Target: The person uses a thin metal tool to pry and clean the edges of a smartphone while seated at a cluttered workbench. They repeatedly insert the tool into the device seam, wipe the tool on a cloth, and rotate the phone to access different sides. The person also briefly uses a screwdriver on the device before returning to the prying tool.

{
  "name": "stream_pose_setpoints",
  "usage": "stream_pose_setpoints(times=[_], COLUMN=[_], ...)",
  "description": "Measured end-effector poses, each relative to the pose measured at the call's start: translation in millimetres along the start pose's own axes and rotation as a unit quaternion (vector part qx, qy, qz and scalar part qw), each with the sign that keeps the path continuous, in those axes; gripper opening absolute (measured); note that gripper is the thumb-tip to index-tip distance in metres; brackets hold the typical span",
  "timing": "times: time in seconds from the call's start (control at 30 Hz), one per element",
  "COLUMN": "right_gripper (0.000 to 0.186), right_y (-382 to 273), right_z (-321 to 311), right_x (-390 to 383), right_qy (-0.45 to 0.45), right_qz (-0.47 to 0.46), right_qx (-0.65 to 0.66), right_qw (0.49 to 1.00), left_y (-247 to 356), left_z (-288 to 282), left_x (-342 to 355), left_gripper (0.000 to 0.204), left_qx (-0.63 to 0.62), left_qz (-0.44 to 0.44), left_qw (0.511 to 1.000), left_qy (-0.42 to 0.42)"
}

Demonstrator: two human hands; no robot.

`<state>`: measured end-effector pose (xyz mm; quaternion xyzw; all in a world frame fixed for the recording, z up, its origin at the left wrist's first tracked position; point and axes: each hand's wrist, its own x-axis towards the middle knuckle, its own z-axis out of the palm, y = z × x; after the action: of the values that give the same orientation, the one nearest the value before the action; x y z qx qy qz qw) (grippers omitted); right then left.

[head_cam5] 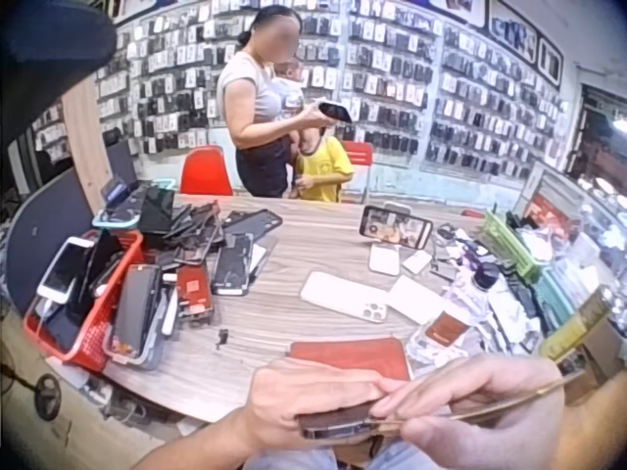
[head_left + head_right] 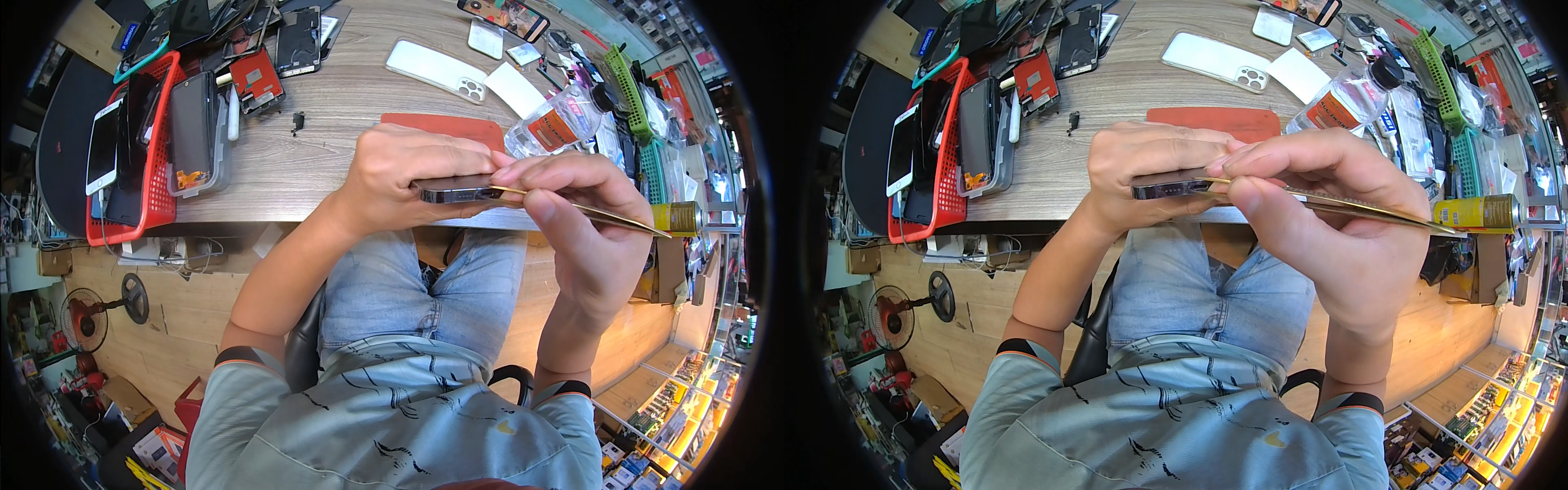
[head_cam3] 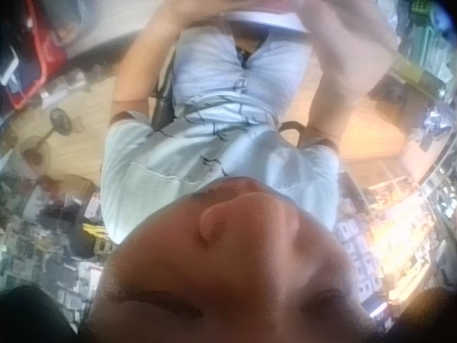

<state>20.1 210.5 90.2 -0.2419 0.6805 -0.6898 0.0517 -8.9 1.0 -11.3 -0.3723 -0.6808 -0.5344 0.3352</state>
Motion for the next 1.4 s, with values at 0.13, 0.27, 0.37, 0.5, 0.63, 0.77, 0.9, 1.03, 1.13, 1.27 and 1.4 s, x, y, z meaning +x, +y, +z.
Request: stream_pose_setpoints(times=[0.13,0.27,0.37,0.5,0.63,0.77,0.9,1.03,1.13,1.27,1.4], right_gripper=[0.011,0.012,0.013,0.013,0.013,0.014,0.014,0.013,0.013,0.012,0.011], right_y=[1.8,3.8,0.3,-2.0,1.8,2.8,-1.2,-1.5,0.7,0.5,-2.7], right_z=[2.1,1.6,-0.6,5.2,6.3,2.0,4.5,7.6,5.6,1.2,5.9], right_x=[-2.0,-0.9,-0.2,-2.7,-2.3,-1.5,-2.6,-3.7,-3.1,-2.4,-5.8], right_qy=[0.001,-0.022,-0.023,0.013,0.0,-0.015,0.006,0.02,-0.001,-0.018,0.02], right_qz=[-0.026,-0.057,-0.05,-0.023,-0.057,-0.068,-0.049,-0.04,-0.061,-0.069,-0.039], right_qx=[-0.016,-0.013,-0.026,-0.011,-0.016,-0.032,-0.032,-0.029,-0.03,-0.052,-0.04], right_qw=[1.0,0.998,0.998,1.0,0.998,0.997,0.998,0.999,0.998,0.996,0.998], left_y=[0.8,2.5,0.9,1.9,1.7,1.7,-0.5,-0.1,0.4,2.0,1.9], left_z=[0.0,-2.2,-1.1,0.6,-0.9,-0.9,1.3,2.1,0.4,-0.3,2.1], left_x=[2.6,2.6,1.8,3.7,3.1,2.3,1.6,2.0,2.5,3.2,3.7], left_gripper=[0.035,0.036,0.036,0.036,0.034,0.035,0.035,0.035,0.035,0.034,0.035], left_qx=[-0.011,0.001,-0.005,0.0,-0.004,-0.01,-0.007,0.002,-0.002,0.0,0.0], left_qz=[0.0,-0.005,-0.004,0.007,-0.006,-0.006,-0.001,0.006,-0.001,-0.002,0.004], left_qw=[1.0,1.0,1.0,1.0,1.0,1.0,1.0,1.0,1.0,1.0,1.0], left_qy=[-0.004,-0.013,-0.008,0.0,-0.013,-0.01,-0.003,0.002,-0.009,-0.012,-0.004])
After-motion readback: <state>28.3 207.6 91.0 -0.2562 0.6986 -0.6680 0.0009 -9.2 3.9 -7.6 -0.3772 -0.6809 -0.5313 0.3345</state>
